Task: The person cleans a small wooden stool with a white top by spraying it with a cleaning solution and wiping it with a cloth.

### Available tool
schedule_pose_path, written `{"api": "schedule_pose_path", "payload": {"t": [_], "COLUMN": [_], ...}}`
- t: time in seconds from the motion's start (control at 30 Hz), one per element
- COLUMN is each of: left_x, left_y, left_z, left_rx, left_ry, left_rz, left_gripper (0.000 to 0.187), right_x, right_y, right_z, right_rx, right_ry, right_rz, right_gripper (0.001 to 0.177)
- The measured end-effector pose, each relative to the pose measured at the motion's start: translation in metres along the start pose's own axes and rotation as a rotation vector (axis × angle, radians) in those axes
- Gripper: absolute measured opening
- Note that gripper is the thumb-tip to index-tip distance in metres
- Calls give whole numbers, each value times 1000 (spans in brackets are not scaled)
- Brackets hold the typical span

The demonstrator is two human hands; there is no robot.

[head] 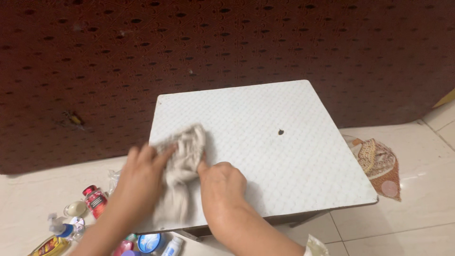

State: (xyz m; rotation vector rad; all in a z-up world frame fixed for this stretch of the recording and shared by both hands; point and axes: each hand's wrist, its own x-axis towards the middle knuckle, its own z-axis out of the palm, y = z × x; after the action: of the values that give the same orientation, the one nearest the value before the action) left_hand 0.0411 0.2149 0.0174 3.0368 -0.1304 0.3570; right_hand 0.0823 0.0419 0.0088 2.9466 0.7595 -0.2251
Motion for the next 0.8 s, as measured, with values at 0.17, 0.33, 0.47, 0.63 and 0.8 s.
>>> {"api": "schedule_pose_path", "payload": {"t": [0.17,0.33,0.47,0.63,0.8], "left_x": [138,162,92,9,11], "left_y": [-62,-60,-25,37,129], "left_z": [40,56,37,7,28], "left_rx": [-54,12,31,81,6], "left_ry": [67,112,168,115,143], "left_rz": [-132,-184,-156,-192,-272], "left_gripper": [62,40,42,45,30], "right_x": [-4,2,16,-28,-98], "right_y": [-4,-3,34,114,163], "right_z": [-9,8,12,-42,-108], "right_rx": [-17,29,620,1695,1698], "right_ry": [-119,-135,-50,-636,-309], "right_rz": [31,-4,12,-44,64], "right_gripper": [102,100,45,82,110]}}
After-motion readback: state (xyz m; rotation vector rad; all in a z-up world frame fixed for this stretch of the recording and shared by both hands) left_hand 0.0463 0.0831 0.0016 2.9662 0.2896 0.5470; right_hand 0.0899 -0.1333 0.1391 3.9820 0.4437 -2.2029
